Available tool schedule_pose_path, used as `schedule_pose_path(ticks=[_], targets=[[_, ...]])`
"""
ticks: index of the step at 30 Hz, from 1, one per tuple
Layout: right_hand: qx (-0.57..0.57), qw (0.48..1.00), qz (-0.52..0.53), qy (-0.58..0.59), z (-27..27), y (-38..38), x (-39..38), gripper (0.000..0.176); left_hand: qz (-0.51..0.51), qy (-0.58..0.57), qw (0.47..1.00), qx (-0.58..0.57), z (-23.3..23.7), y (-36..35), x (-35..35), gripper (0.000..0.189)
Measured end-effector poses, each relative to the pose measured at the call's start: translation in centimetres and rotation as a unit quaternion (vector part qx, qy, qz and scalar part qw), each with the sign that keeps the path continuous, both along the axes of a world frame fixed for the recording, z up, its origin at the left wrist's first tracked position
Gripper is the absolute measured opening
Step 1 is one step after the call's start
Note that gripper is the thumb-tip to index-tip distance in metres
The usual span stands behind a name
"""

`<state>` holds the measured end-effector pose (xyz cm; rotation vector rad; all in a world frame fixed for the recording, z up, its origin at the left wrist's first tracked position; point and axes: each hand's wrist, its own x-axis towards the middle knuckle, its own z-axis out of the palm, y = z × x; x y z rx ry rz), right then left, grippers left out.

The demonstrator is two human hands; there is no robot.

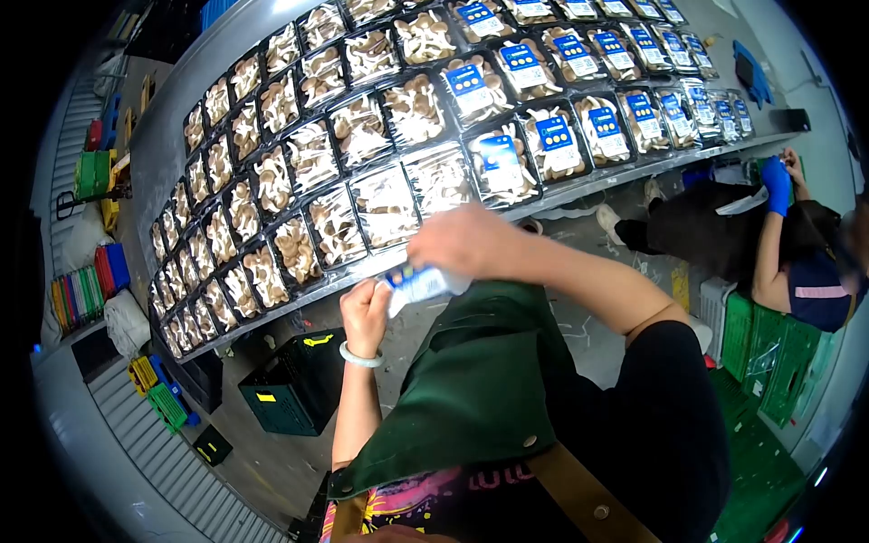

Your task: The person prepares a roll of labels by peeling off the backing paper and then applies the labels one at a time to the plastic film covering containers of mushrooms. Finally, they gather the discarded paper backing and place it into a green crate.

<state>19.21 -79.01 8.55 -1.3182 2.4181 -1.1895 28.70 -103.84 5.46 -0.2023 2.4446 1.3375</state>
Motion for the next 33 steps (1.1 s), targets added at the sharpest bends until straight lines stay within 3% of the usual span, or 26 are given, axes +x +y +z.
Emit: schedule_pose_path(ticks=[1,2,3,4,6,8,9,10,12,13,15,16,18,19,21,22,23,25,27,29,32,33], targets=[[-0.086,0.993,-0.055,0.051,-0.1,0.6,-1.9,0.012,0.030,0.087,0.995,0.028,-0.7,-0.8,0.5,0.005],[-0.143,0.965,-0.185,-0.117,0.4,1.3,-3.2,0.014,0.060,0.172,0.982,0.055,-1.0,-1.6,1.1,0.005],[-0.210,0.875,-0.300,-0.317,1.2,1.8,-5.1,0.018,0.158,0.148,0.972,0.095,-0.9,-2.3,1.7,0.007],[-0.208,0.881,-0.321,-0.280,-0.2,2.5,-7.1,0.030,0.230,0.171,0.952,0.107,-1.0,-3.3,2.1,0.009],[0.028,0.918,-0.286,-0.273,-3.6,2.6,-8.5,0.037,0.387,0.139,0.876,0.252,-0.5,-3.8,1.5,0.012],[0.056,0.932,-0.217,-0.286,-10.4,2.4,-7.4,0.043,0.367,0.118,0.855,0.347,-1.8,-6.6,2.3,0.010],[0.078,0.933,-0.243,-0.255,-11.5,1.8,-6.6,0.046,0.380,0.143,0.834,0.374,-0.7,-5.6,1.3,0.016],[0.115,0.930,-0.252,-0.241,-12.5,1.3,-6.3,0.045,0.308,0.140,0.824,0.454,-1.1,-6.4,1.3,0.032],[0.164,0.941,-0.245,-0.168,-13.7,0.9,-6.2,0.049,0.331,0.135,0.847,0.393,0.9,-4.2,0.2,0.035],[0.164,0.941,-0.244,-0.169,-13.8,0.7,-6.1,0.049,0.296,0.123,0.889,0.327,0.6,-4.5,0.3,0.041],[0.240,0.934,-0.264,0.022,-12.0,-0.1,-5.7,0.047,0.225,0.160,0.935,0.225,0.1,-4.9,0.4,0.028],[0.240,0.934,-0.262,0.023,-10.9,-0.4,-5.6,0.047,0.175,0.174,0.952,0.183,-0.5,-5.3,0.5,0.020],[0.137,0.940,-0.313,0.012,-8.0,-1.2,-5.2,0.053,0.197,0.185,0.947,0.175,0.3,-4.3,0.1,0.011],[0.067,0.952,-0.261,-0.147,-6.1,-1.9,-4.6,0.056,0.197,0.178,0.946,0.186,0.4,-4.0,-0.2,0.013],[0.042,0.960,-0.118,-0.249,-1.9,-3.8,-2.7,0.064,0.176,0.161,0.945,0.223,-0.4,-3.9,-0.4,0.016],[-0.002,0.969,-0.042,-0.243,-1.0,-4.8,-1.6,0.066,0.204,0.120,0.942,0.239,0.6,-2.9,-0.8,0.017],[-0.019,0.995,0.016,-0.096,-1.0,-5.6,-0.9,0.066,0.219,0.114,0.934,0.260,1.2,-2.1,-1.3,0.017],[0.022,0.998,0.031,-0.043,-0.5,-6.9,-0.2,0.050,0.233,0.109,0.924,0.281,1.4,-1.9,-1.6,0.017],[0.053,0.998,0.027,-0.030,-0.6,-7.4,0.6,0.043,0.140,0.140,0.960,0.196,0.8,-2.8,-1.4,0.012],[0.057,0.997,0.003,-0.056,-0.7,-7.7,1.3,0.028,0.123,0.110,0.972,0.168,-0.2,-4.1,-0.6,0.008],[-0.011,0.997,0.009,-0.078,-0.5,-8.1,2.1,0.023,0.083,0.060,0.992,0.069,-0.8,-6.1,0.6,0.010],[0.001,0.997,0.020,-0.069,-0.2,-8.0,1.6,0.019,0.057,0.134,0.988,0.051,-1.0,-6.6,0.8,0.012]])
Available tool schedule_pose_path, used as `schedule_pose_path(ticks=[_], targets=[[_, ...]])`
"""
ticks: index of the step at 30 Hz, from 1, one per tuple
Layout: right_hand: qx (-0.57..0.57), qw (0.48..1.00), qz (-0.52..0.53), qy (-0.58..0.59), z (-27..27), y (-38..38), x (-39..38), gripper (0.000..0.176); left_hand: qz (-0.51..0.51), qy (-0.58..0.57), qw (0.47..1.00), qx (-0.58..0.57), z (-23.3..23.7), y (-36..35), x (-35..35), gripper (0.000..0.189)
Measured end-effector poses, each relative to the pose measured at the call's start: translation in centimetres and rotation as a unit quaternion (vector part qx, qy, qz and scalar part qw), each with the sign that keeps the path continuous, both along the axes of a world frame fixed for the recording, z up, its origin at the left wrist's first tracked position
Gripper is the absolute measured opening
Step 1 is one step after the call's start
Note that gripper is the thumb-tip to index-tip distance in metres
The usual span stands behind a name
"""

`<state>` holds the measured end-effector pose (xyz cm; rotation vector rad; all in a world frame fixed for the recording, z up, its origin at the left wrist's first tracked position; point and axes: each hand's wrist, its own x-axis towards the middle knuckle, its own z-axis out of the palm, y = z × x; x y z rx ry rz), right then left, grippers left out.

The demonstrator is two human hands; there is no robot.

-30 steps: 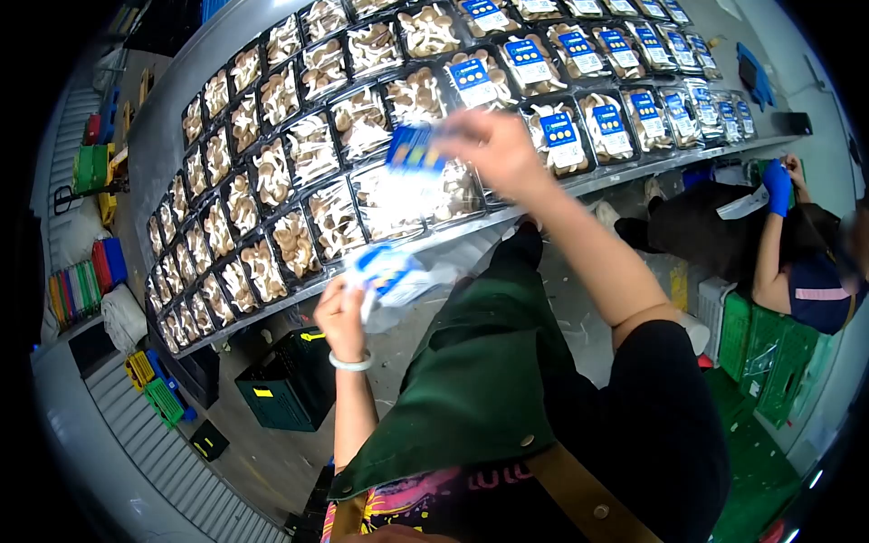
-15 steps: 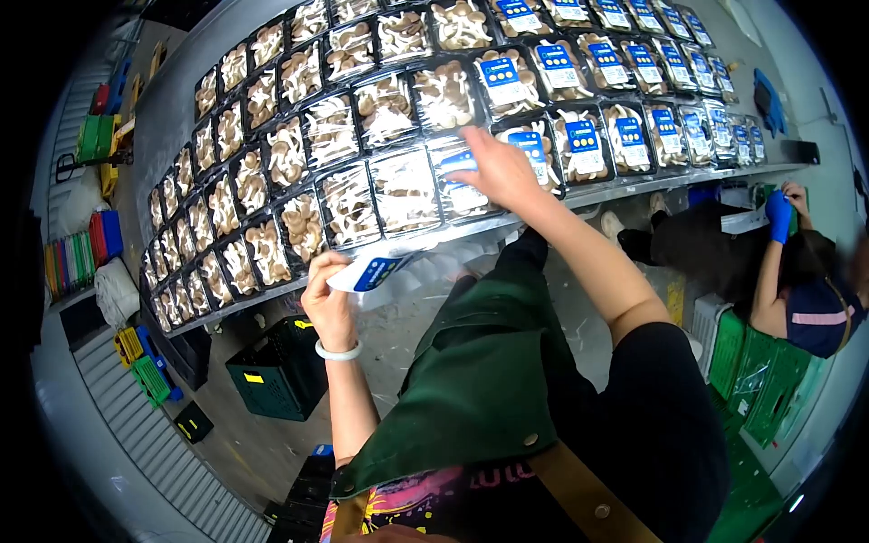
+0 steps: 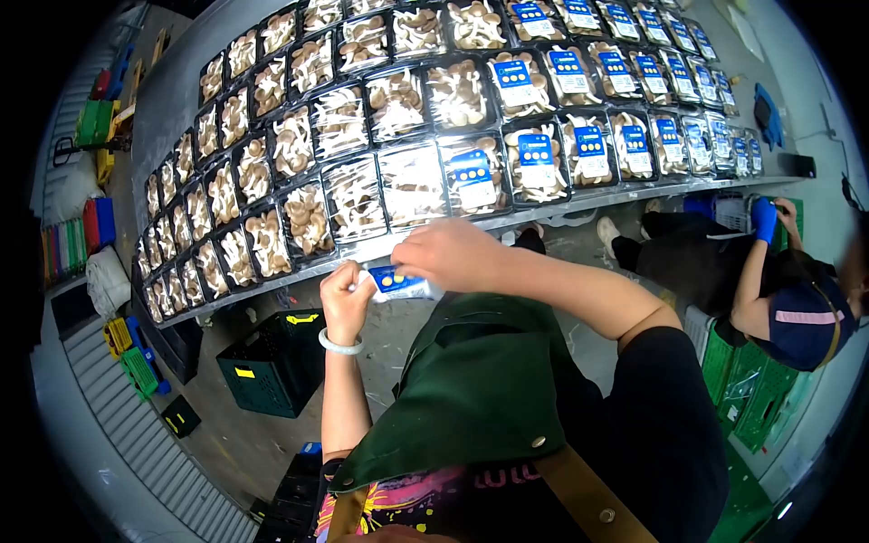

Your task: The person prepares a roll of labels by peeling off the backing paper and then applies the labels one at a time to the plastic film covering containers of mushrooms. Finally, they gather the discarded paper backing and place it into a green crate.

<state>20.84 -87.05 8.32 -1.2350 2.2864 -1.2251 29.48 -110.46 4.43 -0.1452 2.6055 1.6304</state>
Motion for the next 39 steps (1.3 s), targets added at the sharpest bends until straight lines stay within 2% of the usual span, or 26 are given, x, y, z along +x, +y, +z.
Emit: schedule_pose_path(ticks=[1,2,4,5,6,7,9,10,13,14,16,17,19,20,22,23,24,25,27,30,33,34,35,37,38,39], targets=[[-0.023,0.999,-0.023,0.039,0.1,0.3,-0.9,0.017,-0.019,0.074,0.997,-0.026,-0.1,-0.4,0.3,0.015],[-0.047,0.995,-0.046,0.078,0.1,0.7,-2.0,0.017,0.076,0.045,0.996,0.029,0.5,-0.6,0.9,0.017],[-0.136,0.958,-0.215,-0.129,0.9,1.2,-5.6,0.022,0.306,0.009,0.937,0.168,0.5,-2.9,2.2,0.010],[-0.138,0.914,-0.289,-0.248,1.0,1.1,-7.0,0.032,0.325,0.029,0.919,0.223,1.0,-4.7,2.6,0.019],[-0.154,0.927,-0.245,-0.238,-2.5,1.3,-8.9,0.044,0.343,0.050,0.904,0.251,0.7,-6.6,3.5,0.016],[0.039,0.944,-0.241,-0.223,-2.7,0.7,-9.8,0.048,0.299,0.113,0.890,0.326,-0.3,-8.5,4.3,0.021],[0.107,0.970,-0.175,-0.131,-8.4,-0.9,-9.2,0.052,0.266,0.141,0.870,0.391,1.6,-7.8,3.5,0.030],[0.129,0.973,-0.156,-0.108,-10.7,-1.5,-8.8,0.051,0.254,0.099,0.906,0.323,1.7,-8.0,3.9,0.050],[0.166,0.977,-0.134,-0.026,-13.0,-2.6,-7.8,0.048,0.195,0.072,0.975,0.074,1.6,-7.8,4.1,0.029],[0.198,0.967,-0.150,0.057,-12.7,-2.9,-7.8,0.049,0.194,0.073,0.975,0.074,2.6,-6.9,3.7,0.012],[0.250,0.935,-0.188,0.165,-10.1,-3.2,-7.9,0.054,0.185,0.075,0.977,0.068,2.1,-6.8,3.8,0.011],[0.252,0.935,-0.186,0.167,-8.7,-3.5,-7.6,0.054,0.189,0.083,0.975,0.084,1.7,-6.6,3.7,0.010],[0.117,0.967,-0.227,-0.004,-6.2,-4.2,-6.7,0.057,0.202,0.079,0.965,0.145,1.3,-5.8,3.2,0.009],[0.115,0.972,-0.164,-0.124,-4.8,-4.9,-5.8,0.064,0.212,0.071,0.954,0.202,1.1,-5.4,3.2,0.009],[0.025,0.988,-0.002,-0.153,-1.9,-6.1,-2.7,0.068,0.177,0.059,0.956,0.228,0.2,-4.8,2.8,0.014],[-0.011,0.999,0.033,-0.018,-2.6,-6.7,-1.5,0.056,0.160,0.054,0.958,0.233,0.2,-4.1,2.3,0.017],[0.016,0.998,0.053,0.028,-2.2,-7.3,-1.0,0.047,0.169,0.038,0.946,0.275,0.3,-3.5,1.8,0.019],[0.042,0.994,0.074,0.073,-1.9,-7.8,-0.7,0.039,0.186,0.046,0.945,0.263,0.7,-2.7,1.5,0.015],[0.054,0.995,0.056,0.058,-1.3,-7.9,0.0,0.032,0.182,0.065,0.969,0.156,1.7,-2.3,0.9,0.006],[0.059,0.996,0.034,0.050,-0.7,-7.7,1.0,0.021,0.118,0.033,0.989,0.085,0.7,-4.2,1.7,0.008],[0.024,0.996,0.019,0.086,0.7,-7.8,1.1,0.014,0.134,-0.018,0.991,-0.001,-0.1,-5.4,2.8,0.009],[0.037,0.992,0.037,0.114,1.6,-7.6,0.4,0.013,0.127,0.061,0.990,-0.018,0.0,-5.8,3.2,0.009],[0.050,0.987,0.055,0.141,2.7,-7.3,-0.4,0.013,0.173,0.058,0.981,-0.059,0.5,-6.8,3.8,0.007],[-0.138,0.978,-0.043,0.147,4.2,-6.2,-3.8,0.013,0.338,0.110,0.933,-0.058,2.0,-10.3,5.4,0.008],[-0.144,0.974,-0.169,0.035,7.0,-5.3,-5.1,0.012,0.448,0.128,0.883,-0.062,2.9,-13.3,6.9,0.011],[-0.161,0.950,-0.231,-0.131,8.9,-4.2,-6.8,0.015,0.488,0.205,0.847,-0.052,4.2,-17.0,8.8,0.007]])
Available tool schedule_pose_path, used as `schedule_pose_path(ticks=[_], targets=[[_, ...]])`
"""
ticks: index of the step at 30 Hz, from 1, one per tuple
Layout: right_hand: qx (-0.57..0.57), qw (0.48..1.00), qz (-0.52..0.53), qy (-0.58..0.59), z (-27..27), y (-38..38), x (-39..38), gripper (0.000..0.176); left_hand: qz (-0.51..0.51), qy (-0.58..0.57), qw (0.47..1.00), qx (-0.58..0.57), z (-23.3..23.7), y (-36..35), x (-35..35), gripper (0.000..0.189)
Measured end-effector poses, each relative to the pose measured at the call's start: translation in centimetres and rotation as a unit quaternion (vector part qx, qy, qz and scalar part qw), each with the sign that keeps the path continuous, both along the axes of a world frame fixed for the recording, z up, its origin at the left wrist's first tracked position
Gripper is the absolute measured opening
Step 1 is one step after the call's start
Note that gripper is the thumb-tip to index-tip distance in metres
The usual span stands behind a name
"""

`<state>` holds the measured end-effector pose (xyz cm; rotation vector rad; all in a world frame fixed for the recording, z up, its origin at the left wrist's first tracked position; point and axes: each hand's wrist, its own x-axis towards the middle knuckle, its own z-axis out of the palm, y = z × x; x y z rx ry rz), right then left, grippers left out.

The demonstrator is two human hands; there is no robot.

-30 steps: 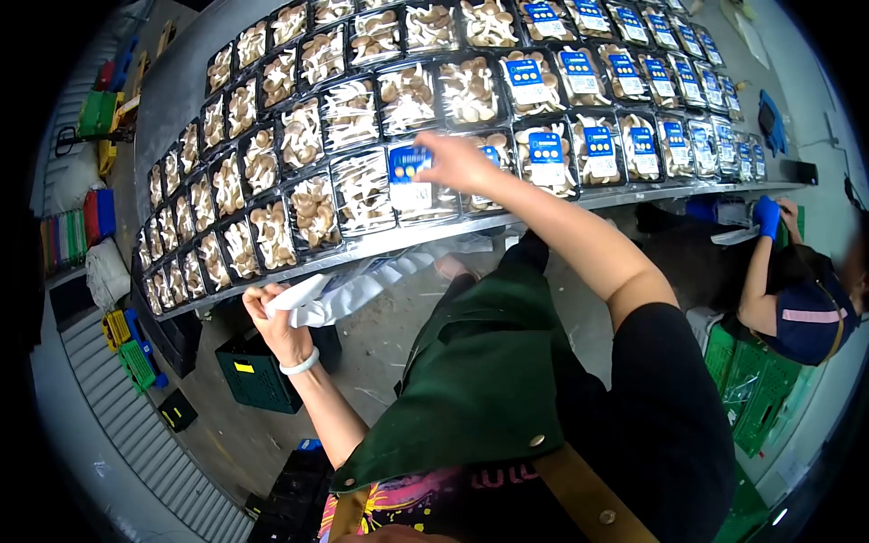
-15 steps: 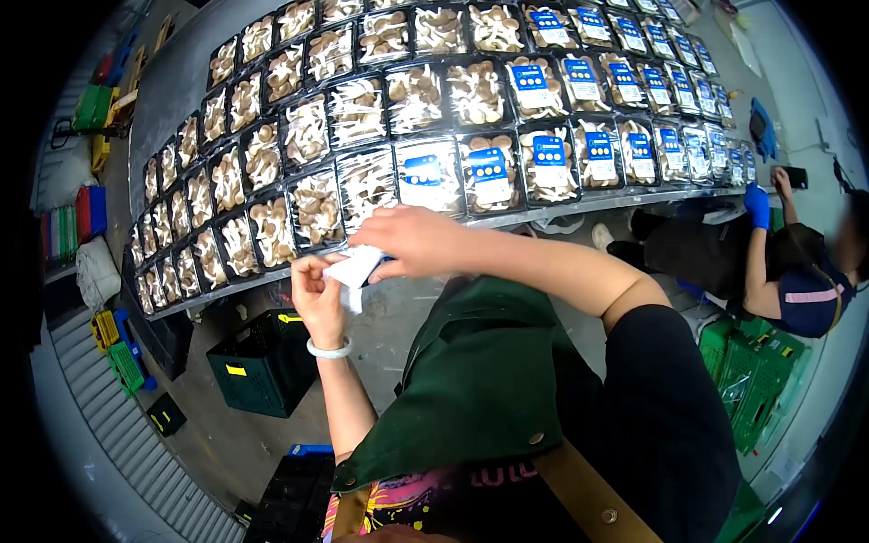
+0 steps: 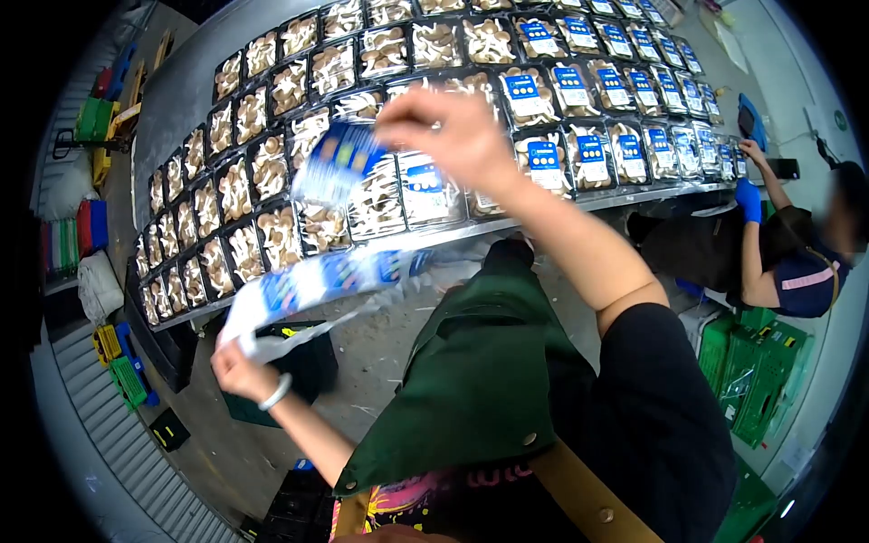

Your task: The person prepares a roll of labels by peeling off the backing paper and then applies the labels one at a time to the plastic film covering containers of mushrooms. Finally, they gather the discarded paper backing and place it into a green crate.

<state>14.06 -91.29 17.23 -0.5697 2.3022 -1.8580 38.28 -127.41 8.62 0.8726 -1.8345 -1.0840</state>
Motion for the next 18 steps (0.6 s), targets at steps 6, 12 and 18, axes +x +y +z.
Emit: schedule_pose_path(ticks=[6,12,18], targets=[[0.153,0.982,-0.051,0.095,-4.4,8.3,-8.8,0.018,0.154,0.198,0.883,-0.397,19.6,-18.7,15.1,0.025],[0.275,0.961,0.008,-0.034,-9.6,11.3,-12.4,0.037,0.039,0.206,0.970,-0.118,23.3,-10.8,9.2,0.054],[0.336,0.939,0.069,-0.032,-18.2,11.3,-18.8,0.050,-0.144,0.024,0.976,-0.159,13.2,-3.6,-5.1,0.019]])
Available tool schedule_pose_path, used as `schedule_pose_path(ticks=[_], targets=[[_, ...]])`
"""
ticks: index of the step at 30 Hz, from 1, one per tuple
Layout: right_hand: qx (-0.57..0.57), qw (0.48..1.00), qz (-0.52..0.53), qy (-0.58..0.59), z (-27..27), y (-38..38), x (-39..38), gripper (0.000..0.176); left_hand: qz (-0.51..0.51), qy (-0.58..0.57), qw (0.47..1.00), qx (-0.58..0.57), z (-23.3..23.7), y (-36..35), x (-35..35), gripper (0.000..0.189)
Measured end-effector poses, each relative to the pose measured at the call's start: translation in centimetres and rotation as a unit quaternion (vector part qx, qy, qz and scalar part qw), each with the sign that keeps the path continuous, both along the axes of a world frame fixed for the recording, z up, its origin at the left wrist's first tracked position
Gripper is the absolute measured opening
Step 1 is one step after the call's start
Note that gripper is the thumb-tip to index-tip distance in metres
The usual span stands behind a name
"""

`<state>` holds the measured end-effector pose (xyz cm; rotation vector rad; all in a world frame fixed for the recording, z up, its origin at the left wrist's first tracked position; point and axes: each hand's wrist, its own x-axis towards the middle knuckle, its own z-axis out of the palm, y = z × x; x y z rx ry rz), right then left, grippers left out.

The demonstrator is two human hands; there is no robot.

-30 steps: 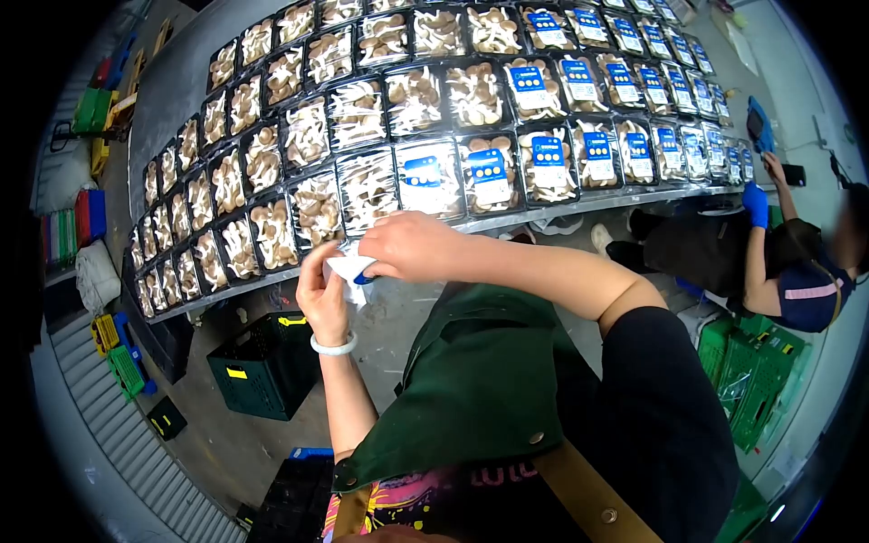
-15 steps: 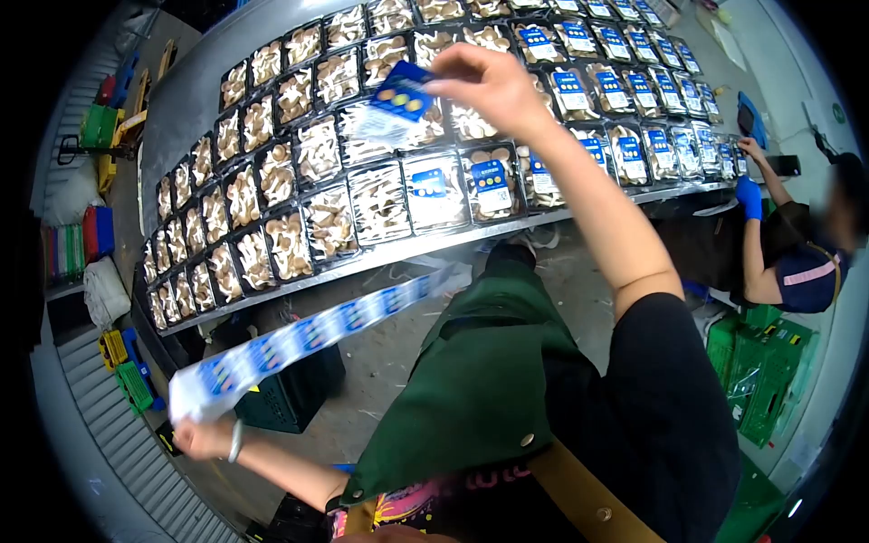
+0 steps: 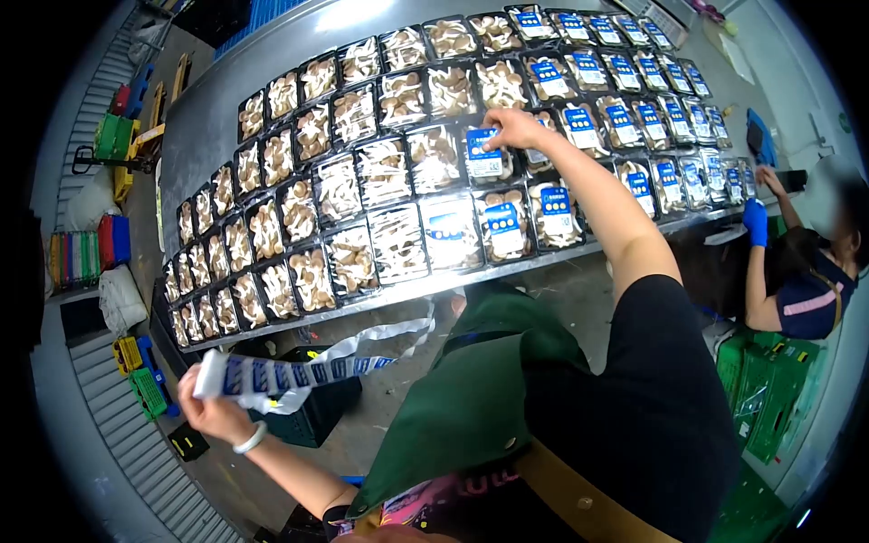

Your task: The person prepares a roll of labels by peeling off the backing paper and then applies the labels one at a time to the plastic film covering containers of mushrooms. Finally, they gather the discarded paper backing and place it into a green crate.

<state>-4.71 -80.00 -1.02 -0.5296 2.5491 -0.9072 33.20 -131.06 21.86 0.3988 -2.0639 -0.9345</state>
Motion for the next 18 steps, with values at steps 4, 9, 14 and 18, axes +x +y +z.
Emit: schedule_pose_path(ticks=[4,9,14,18], targets=[[0.054,0.996,0.057,0.045,-3.7,0.0,-1.7,0.054,-0.122,-0.063,0.988,0.070,-3.4,6.3,-6.5,0.013],[0.188,0.973,-0.015,0.133,1.6,-3.5,0.6,0.067,-0.188,-0.110,0.959,0.182,-5.9,11.5,-14.1,0.009],[-0.229,0.967,0.084,-0.074,10.3,-10.8,6.1,0.061,-0.260,-0.180,0.913,0.259,-7.6,17.3,-21.0,0.024],[-0.251,0.954,0.159,-0.038,12.0,-13.0,7.2,0.042,-0.228,-0.287,0.902,0.227,-9.1,18.1,-23.2,0.006]])
